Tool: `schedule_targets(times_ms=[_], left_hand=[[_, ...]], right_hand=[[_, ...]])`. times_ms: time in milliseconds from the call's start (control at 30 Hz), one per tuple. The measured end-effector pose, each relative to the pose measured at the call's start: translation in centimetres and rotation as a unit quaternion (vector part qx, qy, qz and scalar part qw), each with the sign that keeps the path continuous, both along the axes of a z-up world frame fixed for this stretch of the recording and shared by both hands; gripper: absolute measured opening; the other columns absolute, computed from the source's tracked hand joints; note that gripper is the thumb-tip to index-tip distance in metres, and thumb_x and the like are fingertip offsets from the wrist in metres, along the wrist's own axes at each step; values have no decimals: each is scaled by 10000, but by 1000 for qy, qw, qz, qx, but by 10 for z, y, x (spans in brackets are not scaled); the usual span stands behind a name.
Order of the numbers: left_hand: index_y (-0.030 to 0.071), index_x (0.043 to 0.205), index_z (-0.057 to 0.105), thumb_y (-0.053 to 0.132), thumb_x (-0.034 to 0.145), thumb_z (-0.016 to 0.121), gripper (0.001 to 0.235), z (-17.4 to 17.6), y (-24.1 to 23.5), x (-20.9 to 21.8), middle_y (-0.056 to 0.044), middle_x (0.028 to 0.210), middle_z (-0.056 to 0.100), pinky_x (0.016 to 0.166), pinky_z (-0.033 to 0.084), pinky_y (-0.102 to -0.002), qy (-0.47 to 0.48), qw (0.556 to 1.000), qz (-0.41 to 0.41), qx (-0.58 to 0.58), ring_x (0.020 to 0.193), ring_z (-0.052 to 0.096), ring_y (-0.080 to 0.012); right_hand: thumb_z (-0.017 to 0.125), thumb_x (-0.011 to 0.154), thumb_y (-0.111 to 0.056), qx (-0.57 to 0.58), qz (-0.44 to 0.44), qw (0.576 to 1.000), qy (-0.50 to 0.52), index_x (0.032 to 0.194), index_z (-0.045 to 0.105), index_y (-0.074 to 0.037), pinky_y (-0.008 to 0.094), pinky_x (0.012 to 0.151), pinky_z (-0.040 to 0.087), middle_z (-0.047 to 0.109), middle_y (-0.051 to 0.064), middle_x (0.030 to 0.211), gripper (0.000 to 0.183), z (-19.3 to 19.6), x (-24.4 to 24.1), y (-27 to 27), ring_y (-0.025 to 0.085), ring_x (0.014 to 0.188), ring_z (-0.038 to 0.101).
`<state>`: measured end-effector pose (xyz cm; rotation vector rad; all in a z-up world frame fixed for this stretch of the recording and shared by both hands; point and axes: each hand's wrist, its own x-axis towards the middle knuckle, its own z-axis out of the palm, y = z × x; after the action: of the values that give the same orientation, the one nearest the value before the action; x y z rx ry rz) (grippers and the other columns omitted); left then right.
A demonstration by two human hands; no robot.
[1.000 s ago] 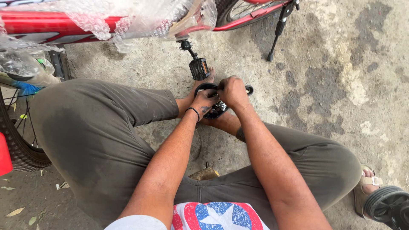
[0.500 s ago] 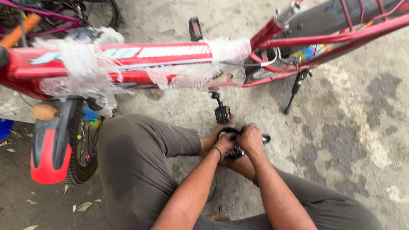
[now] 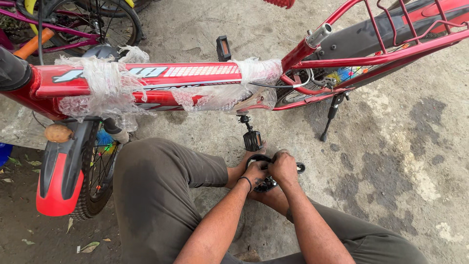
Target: The person is sitting on the ground and repairing a bicycle seat. They use a wrench to tighten the bolts underneath the seat, adjusting the seat's position and ensuring it is securely attached to the frame.
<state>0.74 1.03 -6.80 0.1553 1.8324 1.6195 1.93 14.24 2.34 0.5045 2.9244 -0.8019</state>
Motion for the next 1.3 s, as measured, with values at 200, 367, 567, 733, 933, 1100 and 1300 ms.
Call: schedule_targets(times_ms=[200, 367, 567, 733, 933, 1100, 1300], left_hand=[[25, 1183, 720, 164, 906, 708, 309, -3, 2, -1, -70, 1057, 773, 808, 561, -292, -28, 1000, 11, 0, 940, 713, -139], [25, 1175, 737, 168, 919, 704, 295, -3, 3, -3, -74, 1030, 771, 769, 548, -302, -71, 997, 19, -7, 897, 691, -138], [17, 1182, 739, 171, 929, 696, 300, 1, 1, -6, -63, 1046, 782, 807, 558, -284, -47, 999, 22, 1, 929, 707, -122], [30, 1213, 728, 167, 930, 688, 317, 17, -2, -7, -63, 1045, 777, 807, 562, -289, -71, 997, 18, -13, 921, 713, -132], [18, 1209, 729, 206, 928, 720, 338, 23, -4, -9, -47, 1043, 770, 781, 556, -280, -84, 996, 31, 29, 904, 702, -115], [18, 1190, 739, 221, 929, 713, 332, 27, -9, -14, -52, 987, 769, 734, 542, -287, -75, 997, 19, -8, 853, 690, -123], [3, 1199, 736, 209, 926, 724, 341, 26, -9, -8, -66, 1062, 793, 805, 561, -284, -12, 1000, 10, -16, 945, 720, -129]], right_hand=[[758, 707, -153, -8, -24, 1000, -2, 805, 731, -21, 476, 835, 595, 742, 218, 863, 167, -2, -1, 0, 404, 879, 736], [787, 706, -213, -41, -73, 995, -54, 851, 763, -66, 461, 857, 593, 765, 202, 858, 208, 2, -2, 2, 382, 886, 748], [859, 698, -335, -54, -139, 982, -115, 908, 806, -47, 421, 871, 604, 782, 212, 895, 360, -5, -5, 9, 339, 907, 771], [892, 667, -391, -97, -154, 977, -115, 907, 795, -18, 404, 816, 620, 789, 191, 857, 454, -10, -4, 15, 312, 858, 793], [886, 703, -400, -89, -189, 971, -114, 913, 810, -26, 426, 831, 602, 783, 187, 855, 435, -10, -2, 6, 327, 863, 776], [872, 706, -348, -141, -258, 953, -71, 941, 806, -28, 440, 835, 596, 780, 185, 874, 403, -3, 5, -8, 332, 875, 771], [865, 725, -337, -130, -232, 961, -74, 948, 826, -58, 412, 834, 594, 788, 173, 892, 360, 5, 9, -10, 309, 883, 776]])
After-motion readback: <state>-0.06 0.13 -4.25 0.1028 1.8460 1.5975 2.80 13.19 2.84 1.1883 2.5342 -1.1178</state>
